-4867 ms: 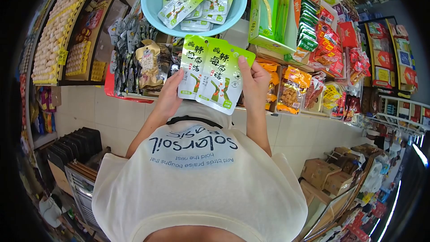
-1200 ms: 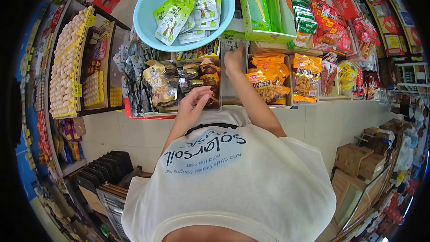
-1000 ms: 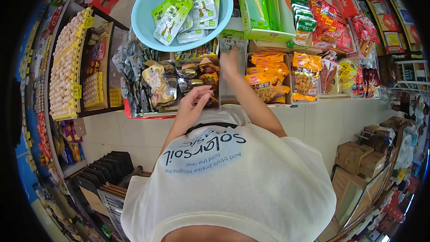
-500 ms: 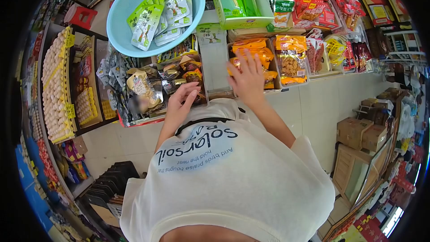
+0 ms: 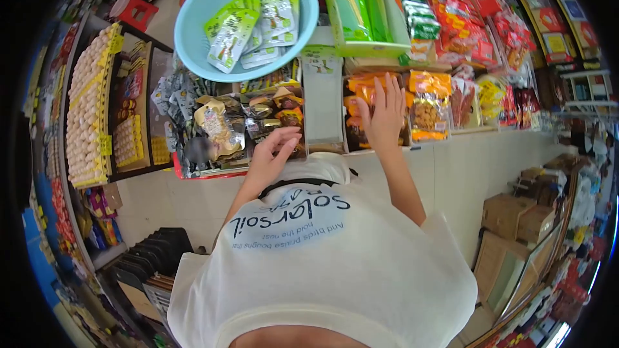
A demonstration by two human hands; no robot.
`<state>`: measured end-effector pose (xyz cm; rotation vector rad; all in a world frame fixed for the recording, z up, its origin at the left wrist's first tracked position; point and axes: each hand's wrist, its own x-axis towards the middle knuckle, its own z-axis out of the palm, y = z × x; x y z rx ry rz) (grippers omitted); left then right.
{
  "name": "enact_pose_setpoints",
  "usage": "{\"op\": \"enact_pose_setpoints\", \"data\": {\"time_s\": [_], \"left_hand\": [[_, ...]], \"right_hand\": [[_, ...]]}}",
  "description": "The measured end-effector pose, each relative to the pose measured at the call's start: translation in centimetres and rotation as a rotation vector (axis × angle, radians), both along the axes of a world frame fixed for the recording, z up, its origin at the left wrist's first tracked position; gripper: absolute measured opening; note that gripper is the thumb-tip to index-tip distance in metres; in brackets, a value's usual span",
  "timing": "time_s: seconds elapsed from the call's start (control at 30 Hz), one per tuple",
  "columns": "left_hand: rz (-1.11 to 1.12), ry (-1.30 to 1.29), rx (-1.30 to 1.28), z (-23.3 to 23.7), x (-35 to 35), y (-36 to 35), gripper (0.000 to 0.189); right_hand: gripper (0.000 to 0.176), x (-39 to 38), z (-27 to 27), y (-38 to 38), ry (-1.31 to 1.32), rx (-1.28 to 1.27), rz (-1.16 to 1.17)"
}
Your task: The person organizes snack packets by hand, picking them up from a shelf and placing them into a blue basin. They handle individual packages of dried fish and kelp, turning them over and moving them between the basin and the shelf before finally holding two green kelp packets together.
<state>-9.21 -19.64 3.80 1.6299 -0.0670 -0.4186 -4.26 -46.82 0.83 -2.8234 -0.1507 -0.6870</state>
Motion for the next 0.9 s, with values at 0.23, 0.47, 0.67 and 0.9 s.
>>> {"op": "enact_pose_setpoints", "data": {"time_s": [0.23,0.47,0.67,0.9], "left_hand": [[0.138,-0.273,0.080,3.2,3.5,1.5,0.022],[0.489,-0.646,0.525,4.9,14.5,5.8,0.043],[0.170,-0.511,1.134,4.0,19.1,4.4,0.083],[0.046,-0.229,1.233,2.7,22.0,5.9,0.077]], "right_hand": [[0.040,0.6,2.5,6.3,-0.063,0.427,0.168],[0.038,-0.5,2.1,8.6,-0.026,0.528,0.340],[0.035,-2.0,2.4,8.4,0.000,0.591,0.328],[0.031,-2.4,2.3,7.1,-0.009,0.625,0.261]]}}
